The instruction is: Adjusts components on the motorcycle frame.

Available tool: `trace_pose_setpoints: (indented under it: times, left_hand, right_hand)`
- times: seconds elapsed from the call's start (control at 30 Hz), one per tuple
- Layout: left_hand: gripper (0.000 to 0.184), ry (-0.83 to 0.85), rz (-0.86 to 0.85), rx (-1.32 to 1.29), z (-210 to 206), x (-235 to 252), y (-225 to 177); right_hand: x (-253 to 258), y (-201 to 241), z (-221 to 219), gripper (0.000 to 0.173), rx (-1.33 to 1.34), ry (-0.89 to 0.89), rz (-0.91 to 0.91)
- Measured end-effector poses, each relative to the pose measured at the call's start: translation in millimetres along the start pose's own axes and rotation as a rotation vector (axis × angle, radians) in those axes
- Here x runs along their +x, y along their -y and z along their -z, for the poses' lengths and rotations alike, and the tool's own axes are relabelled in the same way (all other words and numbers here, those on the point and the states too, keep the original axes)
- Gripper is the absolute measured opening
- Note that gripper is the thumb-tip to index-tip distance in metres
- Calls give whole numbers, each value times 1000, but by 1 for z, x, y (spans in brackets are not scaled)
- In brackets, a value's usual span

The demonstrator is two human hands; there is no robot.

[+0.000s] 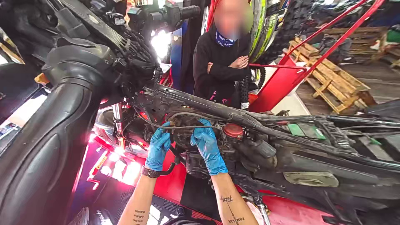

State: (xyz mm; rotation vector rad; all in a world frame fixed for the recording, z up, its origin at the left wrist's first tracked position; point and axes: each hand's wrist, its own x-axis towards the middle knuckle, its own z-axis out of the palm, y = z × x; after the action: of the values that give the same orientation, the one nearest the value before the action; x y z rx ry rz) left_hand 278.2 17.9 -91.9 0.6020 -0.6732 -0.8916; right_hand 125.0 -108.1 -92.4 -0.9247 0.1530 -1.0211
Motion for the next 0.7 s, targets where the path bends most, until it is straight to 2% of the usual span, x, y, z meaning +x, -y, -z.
trace_pose_setpoints:
  times: [0.1,0.17,0.3,0.5,0.63,0.7]
  left_hand:
    - [56,-100,-21,301,2,17,-5]
    - [59,-58,-14,385,3,30,-7]
    - [64,29,105,512,-4,42,-10]
    - [59,40,61,545,-3,47,-11]
    - [61,39,43,527,-4,48,-7]
    - [61,35,31,519,-2,48,-5]
  right_hand:
    - [1,1,-1,61,-5,-13,-7]
    - [2,2,-1,61,-30,-11,-7]
    - [-1,1,-1,63,-20,-15,-5]
    - [0,1,-3,56,-69,-28,-45]
    - [-1,1,-2,62,-82,-44,-35]
    - [-2,3,-3,60,-89,-47,-44]
